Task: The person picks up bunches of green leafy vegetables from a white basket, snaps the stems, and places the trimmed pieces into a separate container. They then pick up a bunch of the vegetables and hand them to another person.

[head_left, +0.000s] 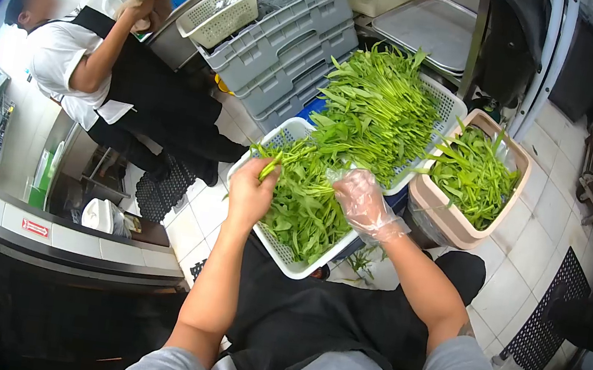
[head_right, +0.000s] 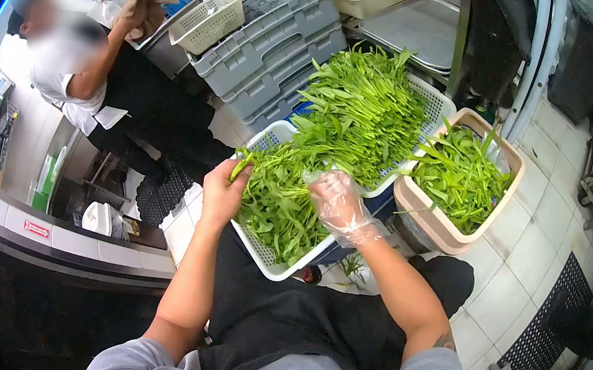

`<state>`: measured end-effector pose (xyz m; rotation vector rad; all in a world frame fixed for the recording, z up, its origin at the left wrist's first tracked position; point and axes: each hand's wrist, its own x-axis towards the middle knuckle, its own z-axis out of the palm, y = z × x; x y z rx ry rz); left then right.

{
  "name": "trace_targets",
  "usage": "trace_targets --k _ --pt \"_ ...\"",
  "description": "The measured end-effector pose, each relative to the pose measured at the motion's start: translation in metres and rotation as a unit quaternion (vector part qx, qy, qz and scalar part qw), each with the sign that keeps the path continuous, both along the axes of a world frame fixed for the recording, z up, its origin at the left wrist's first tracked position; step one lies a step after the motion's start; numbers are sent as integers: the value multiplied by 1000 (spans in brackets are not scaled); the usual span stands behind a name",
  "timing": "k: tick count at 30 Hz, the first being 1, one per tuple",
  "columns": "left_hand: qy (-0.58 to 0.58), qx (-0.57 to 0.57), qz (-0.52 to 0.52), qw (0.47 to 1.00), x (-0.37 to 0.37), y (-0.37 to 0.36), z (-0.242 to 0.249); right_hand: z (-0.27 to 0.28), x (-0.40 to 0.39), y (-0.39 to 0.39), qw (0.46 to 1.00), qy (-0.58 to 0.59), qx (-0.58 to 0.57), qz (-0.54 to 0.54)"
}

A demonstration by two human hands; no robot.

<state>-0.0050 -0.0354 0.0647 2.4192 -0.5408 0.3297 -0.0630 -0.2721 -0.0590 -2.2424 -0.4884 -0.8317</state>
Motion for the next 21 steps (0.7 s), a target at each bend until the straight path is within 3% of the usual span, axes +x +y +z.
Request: trace_targets --k 2,3,6,9,11,15,19,21 --pt "68 -13 -44 997 -2 -7 2 8 0 3 999 -21 -41 11" --pt "83 21 -69 994 -7 -13 2 6 0 7 994 -103 -23 6" --pt "214 154 -148 953 -4 -24 -10 11 -5 11 988 -152 6 1" --pt "256 164 -142 942 1 -18 -24 -3 -12 18 983 49 174 -11" --pt "297 103 -150 937 -1 -13 -36 -7 -13 20 929 181 323 23" --pt "401 -17 -131 907 -5 -10 -53 -20 -2 29 800 217 531 175" --pt "416 -128 -105 894 -8 -9 -75 -20 5 22 756 325 531 204" --pt "408 -156 -72 896 -7 -7 -83 -25 8 26 792 264 523 172"
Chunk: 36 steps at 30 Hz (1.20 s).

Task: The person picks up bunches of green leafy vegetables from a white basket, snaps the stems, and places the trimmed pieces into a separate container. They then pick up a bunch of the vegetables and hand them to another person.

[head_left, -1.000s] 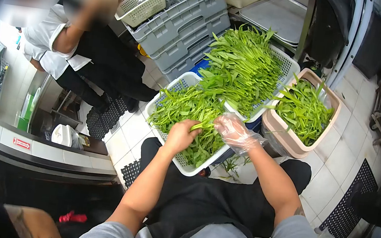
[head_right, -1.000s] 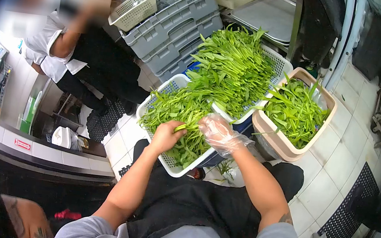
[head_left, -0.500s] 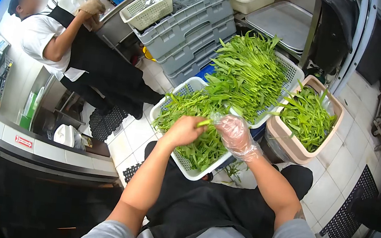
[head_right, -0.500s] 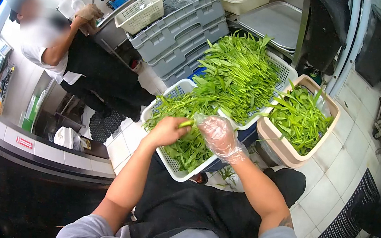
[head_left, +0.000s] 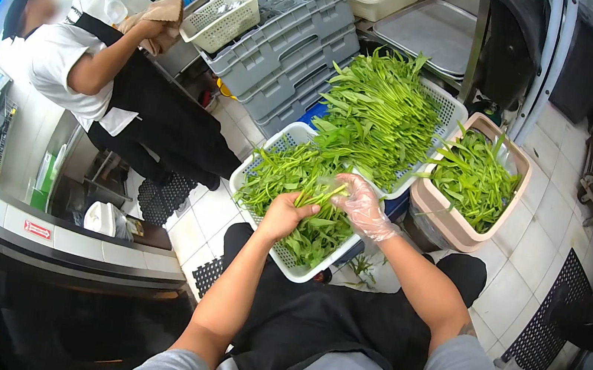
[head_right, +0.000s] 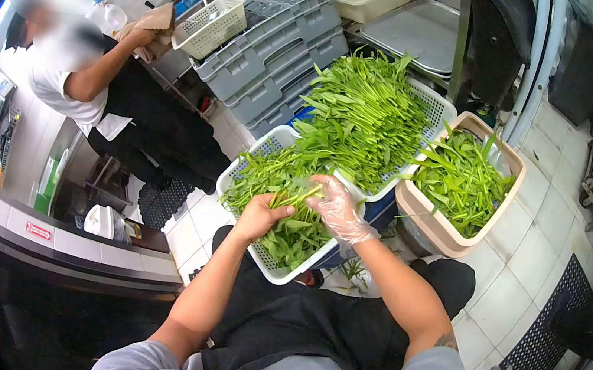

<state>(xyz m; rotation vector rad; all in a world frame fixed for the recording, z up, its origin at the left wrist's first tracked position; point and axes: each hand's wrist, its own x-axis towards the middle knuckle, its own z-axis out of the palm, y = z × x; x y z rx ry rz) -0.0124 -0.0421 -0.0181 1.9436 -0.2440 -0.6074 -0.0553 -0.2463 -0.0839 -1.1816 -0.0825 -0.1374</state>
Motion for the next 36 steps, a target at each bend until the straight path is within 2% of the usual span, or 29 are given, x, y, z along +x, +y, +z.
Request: trace_targets --k 1,3,5,8,9,10,12,14,16,18,20,23,24,25,27,28,31,33,34,36 --pt "-40 42 -1 998 -1 -2 5 0 0 3 999 -21 -12 -29" --pt "-117 127 0 985 -5 -4 13 -2 -10 16 981 -58 -136 -124" --pt "-137 165 -17 977 -8 -6 16 5 -18 22 952 -102 -222 -183" --pt "-163 213 -81 960 -14 -6 22 15 -24 15 956 -69 -240 -154" --pt "-114 165 -66 977 -13 -2 14 16 -24 13 961 -49 -234 -141" --pt "-63 117 -53 990 -9 4 1 16 -21 13 960 -113 -211 -147" --pt "80 -9 -21 996 -13 3 12 6 -8 16 982 -86 -110 -125" --pt "134 -84 -19 987 -5 9 7 17 5 18 990 -84 -33 -106" --pt "149 -133 -18 980 3 17 0 33 6 18 988 -74 -61 -118" --pt "-6 -52 82 995 5 18 -9 53 7 25 980 -45 -115 -158" --pt "-168 -14 175 970 1 15 3 69 6 28 978 -23 -126 -167" --pt "-433 -27 55 899 -4 8 25 74 9 40 968 -44 -145 -198" --pt "-403 -8 23 915 -6 4 31 73 12 46 968 -54 -137 -205" --pt "-342 -36 30 939 -3 4 26 74 13 52 967 -65 -129 -211" --pt "-216 -91 40 971 7 5 13 78 11 56 950 -62 -197 -236" --pt "-149 -42 79 985 5 9 26 78 10 57 938 -61 -230 -251" --pt "-198 -248 201 927 18 15 -6 57 12 58 927 24 -212 -309" --pt "-110 -299 233 919 37 32 -18 29 17 54 906 10 -209 -367" --pt "-73 -330 243 909 42 44 -13 -22 32 40 901 -14 -197 -386" --pt "-27 -390 257 884 50 65 6 -47 30 26 875 56 -236 -420"
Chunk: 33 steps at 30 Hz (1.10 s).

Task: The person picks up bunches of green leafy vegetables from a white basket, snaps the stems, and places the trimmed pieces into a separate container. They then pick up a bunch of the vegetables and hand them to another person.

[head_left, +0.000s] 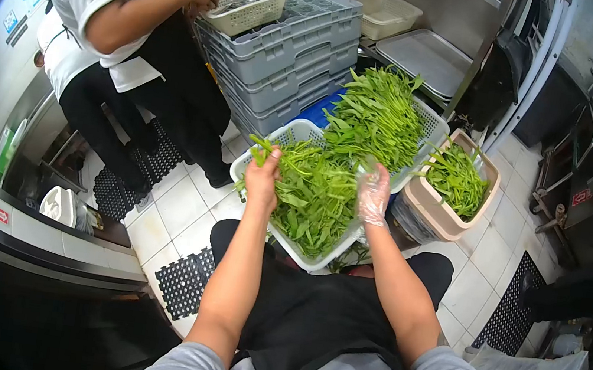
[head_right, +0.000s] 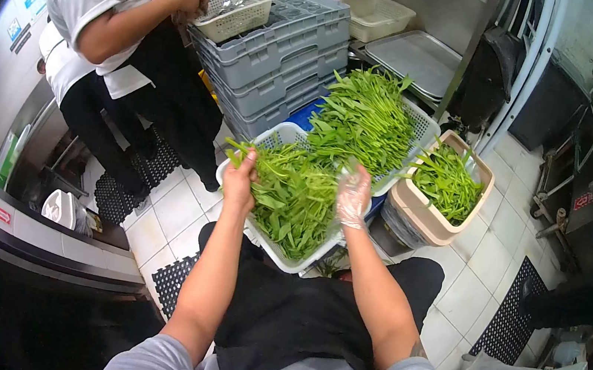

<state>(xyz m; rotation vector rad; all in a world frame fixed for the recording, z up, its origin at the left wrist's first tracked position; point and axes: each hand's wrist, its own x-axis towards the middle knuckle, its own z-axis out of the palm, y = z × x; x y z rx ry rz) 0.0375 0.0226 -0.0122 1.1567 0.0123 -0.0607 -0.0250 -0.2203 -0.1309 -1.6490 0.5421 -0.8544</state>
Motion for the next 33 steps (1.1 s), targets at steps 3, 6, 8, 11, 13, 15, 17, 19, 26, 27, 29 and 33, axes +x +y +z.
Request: trace_targets --k 3,6,8,11,13,15,17,19,26,27,29,33 --pt "-11 -73 -21 997 11 26 39 2 -20 -13 985 133 -107 -17" --pt "-71 113 -94 987 24 33 50 46 -23 -9 940 122 -314 59" --pt "-127 227 -140 955 11 13 76 99 -22 1 898 67 -433 39" --pt "-197 565 -171 783 -11 -17 101 171 -28 25 955 -3 -205 214" --pt "-217 564 -216 767 -17 -33 93 189 -25 24 947 89 -99 291" --pt "-206 499 -277 795 -16 -37 79 187 -26 15 932 112 3 344" --pt "-155 359 -351 851 -8 -27 64 173 -30 0 918 70 97 378" --pt "-108 309 -334 884 -7 -18 57 168 -37 -10 922 72 96 369" --pt "-244 436 -295 814 -30 -28 72 169 -52 -12 926 55 117 356" --pt "-245 497 -334 763 -30 -31 73 167 -50 -13 930 67 60 357" --pt "-258 514 -360 735 -31 -34 71 171 -50 -16 931 89 -55 351" --pt "-332 564 -302 693 -31 -34 56 180 -55 -23 814 140 -397 401"
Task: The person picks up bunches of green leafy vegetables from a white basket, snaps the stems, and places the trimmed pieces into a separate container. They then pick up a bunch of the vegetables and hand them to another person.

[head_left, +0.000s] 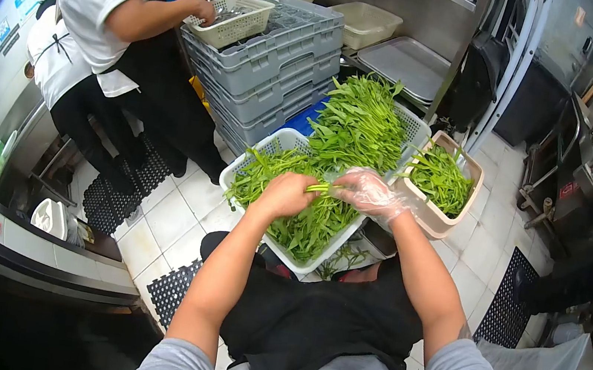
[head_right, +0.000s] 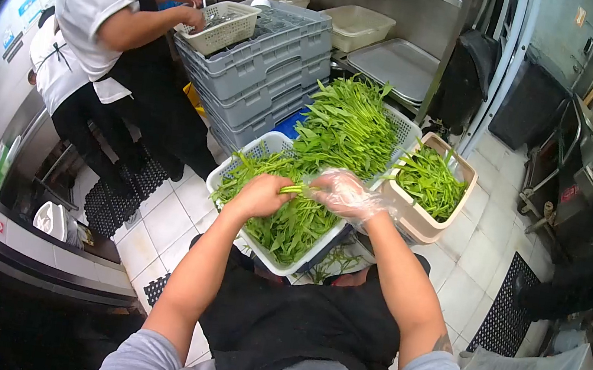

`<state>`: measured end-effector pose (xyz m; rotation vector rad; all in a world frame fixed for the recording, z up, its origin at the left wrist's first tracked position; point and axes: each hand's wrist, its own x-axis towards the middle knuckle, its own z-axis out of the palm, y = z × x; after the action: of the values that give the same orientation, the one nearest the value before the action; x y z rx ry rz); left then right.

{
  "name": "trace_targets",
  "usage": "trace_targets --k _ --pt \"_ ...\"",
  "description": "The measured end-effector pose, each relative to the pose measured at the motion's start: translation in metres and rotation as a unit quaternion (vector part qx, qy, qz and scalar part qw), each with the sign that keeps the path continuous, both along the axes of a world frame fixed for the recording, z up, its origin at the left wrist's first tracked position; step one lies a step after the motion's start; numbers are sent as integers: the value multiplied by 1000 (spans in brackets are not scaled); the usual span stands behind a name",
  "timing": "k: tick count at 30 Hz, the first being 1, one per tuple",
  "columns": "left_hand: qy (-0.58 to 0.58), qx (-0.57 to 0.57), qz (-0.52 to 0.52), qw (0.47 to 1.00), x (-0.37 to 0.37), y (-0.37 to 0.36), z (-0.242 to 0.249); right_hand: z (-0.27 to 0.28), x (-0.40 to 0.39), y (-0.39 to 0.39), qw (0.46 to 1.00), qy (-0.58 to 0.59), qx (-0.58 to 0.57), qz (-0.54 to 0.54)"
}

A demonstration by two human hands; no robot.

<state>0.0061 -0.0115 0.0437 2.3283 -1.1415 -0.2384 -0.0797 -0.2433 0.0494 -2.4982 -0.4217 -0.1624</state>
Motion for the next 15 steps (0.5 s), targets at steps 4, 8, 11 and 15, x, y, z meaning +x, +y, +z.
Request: trace_targets --k 4,8,11,15 --pt "-60 56 15 997 -12 0 4 -11 6 11 998 -12 -64 21" --pt "-39 193 136 971 -32 15 11 -43 21 39 958 -57 -252 -127" --pt "-56 74 236 967 -46 49 19 -36 41 28 989 29 -103 -100" --pt "8 -8 282 959 -58 88 6 -48 68 29 999 -42 5 -26"
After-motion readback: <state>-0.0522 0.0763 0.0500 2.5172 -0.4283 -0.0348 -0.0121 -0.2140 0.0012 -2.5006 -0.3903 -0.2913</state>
